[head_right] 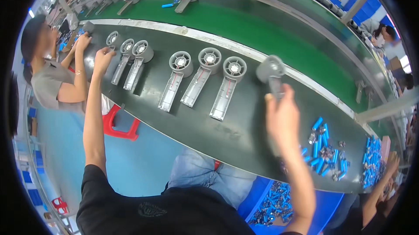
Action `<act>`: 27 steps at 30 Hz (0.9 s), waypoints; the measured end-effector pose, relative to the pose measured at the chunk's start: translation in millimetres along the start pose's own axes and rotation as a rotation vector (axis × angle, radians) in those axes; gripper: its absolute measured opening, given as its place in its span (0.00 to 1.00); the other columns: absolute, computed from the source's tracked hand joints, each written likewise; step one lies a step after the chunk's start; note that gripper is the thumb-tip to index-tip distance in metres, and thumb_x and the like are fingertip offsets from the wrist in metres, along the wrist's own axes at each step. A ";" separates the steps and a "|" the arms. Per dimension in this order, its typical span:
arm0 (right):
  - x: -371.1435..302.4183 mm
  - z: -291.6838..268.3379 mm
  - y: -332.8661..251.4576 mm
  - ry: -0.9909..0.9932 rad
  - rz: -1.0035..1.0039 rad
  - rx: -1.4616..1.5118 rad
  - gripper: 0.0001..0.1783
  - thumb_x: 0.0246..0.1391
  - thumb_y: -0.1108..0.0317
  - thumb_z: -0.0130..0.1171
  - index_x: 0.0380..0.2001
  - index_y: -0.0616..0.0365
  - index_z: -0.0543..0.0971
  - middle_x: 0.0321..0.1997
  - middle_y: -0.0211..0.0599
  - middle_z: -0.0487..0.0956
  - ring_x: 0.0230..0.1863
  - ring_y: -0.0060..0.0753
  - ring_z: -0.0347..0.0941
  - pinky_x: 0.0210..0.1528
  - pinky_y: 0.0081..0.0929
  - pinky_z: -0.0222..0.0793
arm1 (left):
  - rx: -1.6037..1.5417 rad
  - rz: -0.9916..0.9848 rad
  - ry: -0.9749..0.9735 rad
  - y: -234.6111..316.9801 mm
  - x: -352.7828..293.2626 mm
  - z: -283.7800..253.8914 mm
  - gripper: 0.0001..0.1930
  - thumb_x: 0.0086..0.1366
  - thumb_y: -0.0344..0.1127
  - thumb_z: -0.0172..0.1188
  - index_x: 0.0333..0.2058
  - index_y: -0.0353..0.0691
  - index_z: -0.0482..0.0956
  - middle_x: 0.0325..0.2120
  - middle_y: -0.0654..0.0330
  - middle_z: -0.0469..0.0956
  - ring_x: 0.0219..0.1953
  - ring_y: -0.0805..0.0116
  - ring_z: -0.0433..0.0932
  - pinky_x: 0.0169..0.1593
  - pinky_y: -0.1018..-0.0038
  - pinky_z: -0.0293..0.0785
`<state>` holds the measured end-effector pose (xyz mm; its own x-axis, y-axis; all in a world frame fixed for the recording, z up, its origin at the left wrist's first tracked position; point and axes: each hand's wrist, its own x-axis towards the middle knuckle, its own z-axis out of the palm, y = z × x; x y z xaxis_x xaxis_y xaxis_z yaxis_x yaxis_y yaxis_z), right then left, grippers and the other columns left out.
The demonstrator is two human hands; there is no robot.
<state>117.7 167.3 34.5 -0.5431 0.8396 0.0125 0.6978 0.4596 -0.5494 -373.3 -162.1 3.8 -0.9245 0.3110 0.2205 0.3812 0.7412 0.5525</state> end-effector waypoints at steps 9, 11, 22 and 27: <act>-48.9 34.4 -8.1 0.001 -0.050 0.139 0.39 0.67 0.51 0.48 0.68 0.71 0.56 0.59 0.64 0.72 0.50 0.59 0.77 0.52 0.42 0.75 | -0.192 0.133 -0.236 -26.3 3.5 22.9 0.26 0.60 0.38 0.66 0.52 0.23 0.75 0.42 0.48 0.82 0.43 0.66 0.80 0.48 0.72 0.73; -34.1 -2.5 -5.5 -0.072 -0.039 0.279 0.34 0.67 0.49 0.47 0.64 0.67 0.64 0.49 0.61 0.78 0.50 0.61 0.77 0.59 0.44 0.68 | 0.134 0.383 0.135 -105.2 25.9 -18.7 0.27 0.62 0.40 0.65 0.53 0.24 0.74 0.45 0.40 0.80 0.47 0.53 0.80 0.52 0.65 0.73; 209.6 -160.8 358.5 0.600 0.609 -0.197 0.50 0.49 0.30 0.58 0.51 0.73 0.75 0.54 0.63 0.77 0.57 0.58 0.74 0.58 0.44 0.69 | -0.300 0.750 -0.301 353.5 -153.7 64.7 0.10 0.66 0.33 0.60 0.41 0.32 0.82 0.36 0.56 0.82 0.39 0.67 0.80 0.46 0.74 0.73; 227.9 -138.0 361.8 0.536 0.514 -0.051 0.33 0.49 0.45 0.66 0.40 0.72 0.82 0.37 0.54 0.84 0.42 0.47 0.82 0.46 0.36 0.75 | -0.399 0.952 -0.705 494.4 -189.3 150.3 0.16 0.65 0.41 0.60 0.38 0.31 0.83 0.34 0.50 0.84 0.37 0.58 0.83 0.46 0.68 0.76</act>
<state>310.9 564.8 -46.2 0.1505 0.9726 0.1773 0.8303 -0.0270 -0.5567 -8.6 234.9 114.5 -0.0304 0.9663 0.2557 0.7521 -0.1463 0.6426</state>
